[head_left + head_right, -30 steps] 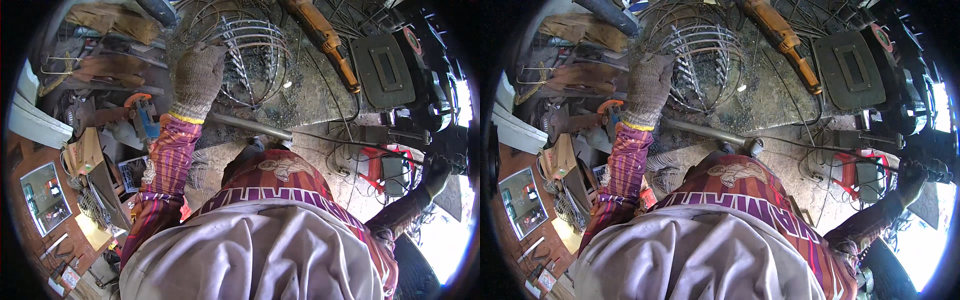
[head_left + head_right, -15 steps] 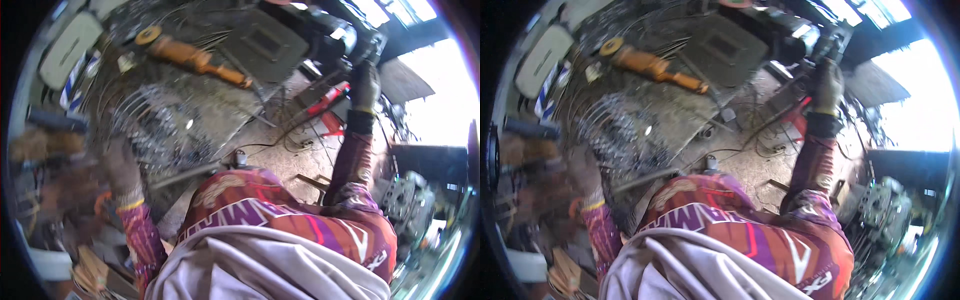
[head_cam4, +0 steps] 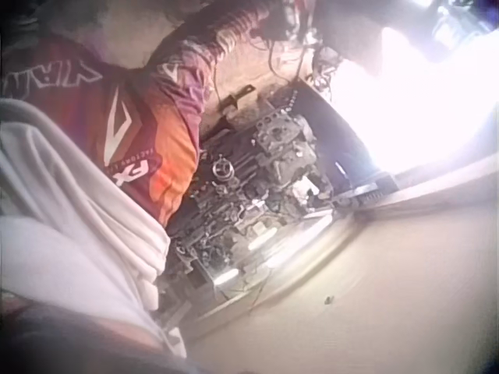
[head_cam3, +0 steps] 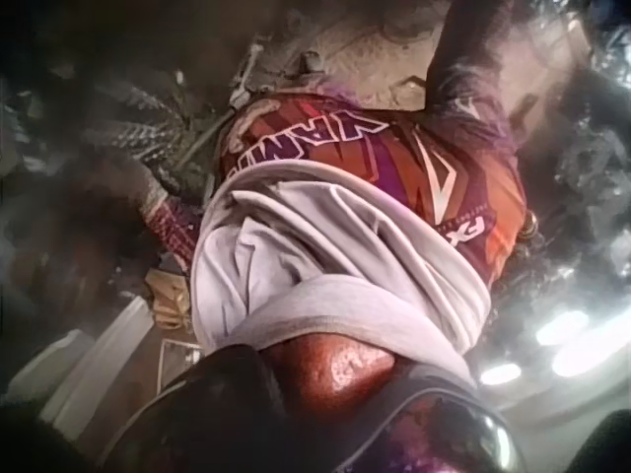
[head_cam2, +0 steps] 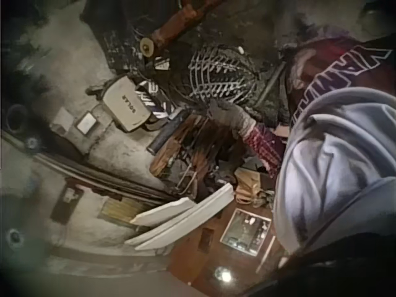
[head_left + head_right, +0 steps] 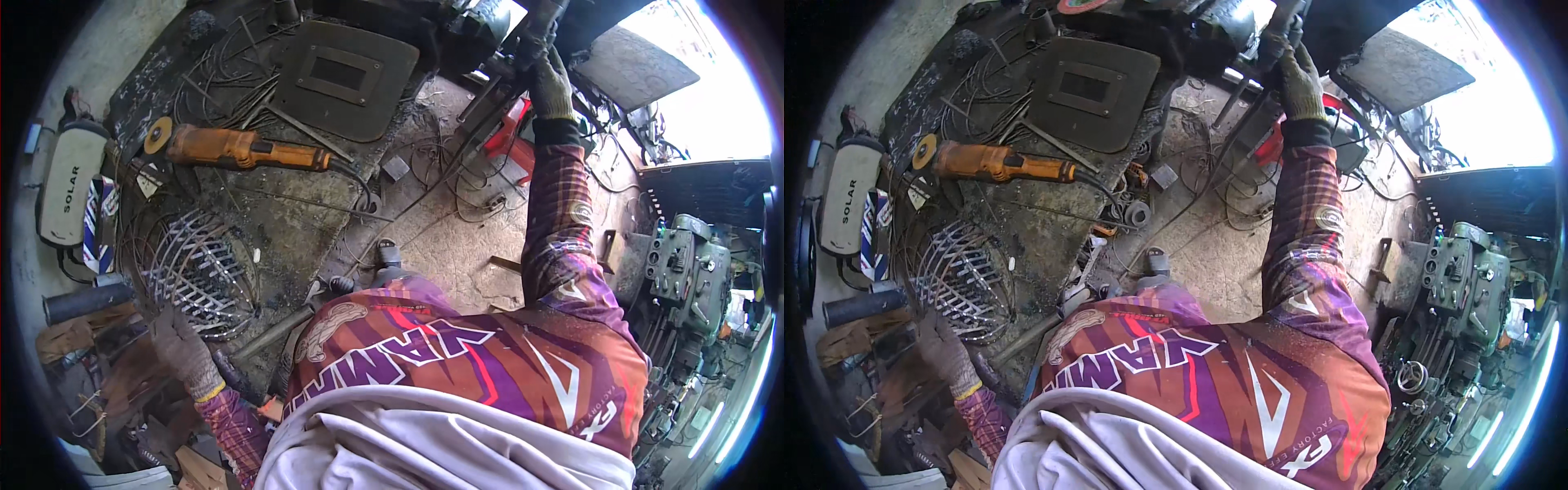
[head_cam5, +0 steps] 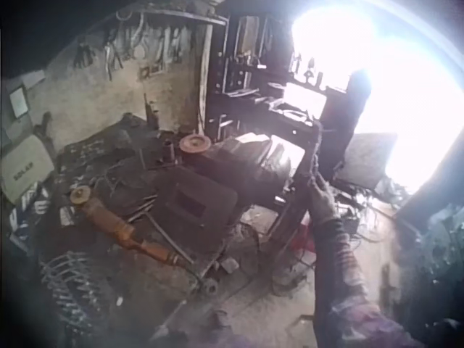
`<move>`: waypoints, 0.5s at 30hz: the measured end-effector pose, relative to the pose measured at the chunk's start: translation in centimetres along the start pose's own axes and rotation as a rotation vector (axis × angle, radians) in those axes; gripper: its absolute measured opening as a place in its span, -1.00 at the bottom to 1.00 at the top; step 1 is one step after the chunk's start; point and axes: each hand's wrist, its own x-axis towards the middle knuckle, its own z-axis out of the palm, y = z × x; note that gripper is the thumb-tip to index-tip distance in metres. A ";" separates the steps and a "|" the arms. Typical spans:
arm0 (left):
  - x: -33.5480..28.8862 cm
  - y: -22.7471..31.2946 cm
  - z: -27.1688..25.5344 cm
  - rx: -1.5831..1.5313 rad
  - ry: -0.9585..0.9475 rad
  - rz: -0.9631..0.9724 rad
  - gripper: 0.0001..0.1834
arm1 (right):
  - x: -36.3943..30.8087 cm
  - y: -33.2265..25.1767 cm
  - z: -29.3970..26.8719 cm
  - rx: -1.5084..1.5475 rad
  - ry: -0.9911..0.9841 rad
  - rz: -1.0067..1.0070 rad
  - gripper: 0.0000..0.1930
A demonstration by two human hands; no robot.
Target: The person assembles and welds a spherical metal wire cage by hand on a workbench. The person uses a hammer to shape the metal rings, positions the vertical and horizontal wire segments, and performs arc welding to join the metal pieces together.
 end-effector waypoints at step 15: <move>-0.7 -2.8 1.5 -0.071 0.056 -0.011 -0.74 | 3.5 5.5 -1.4 -0.614 -0.390 -0.415 -0.63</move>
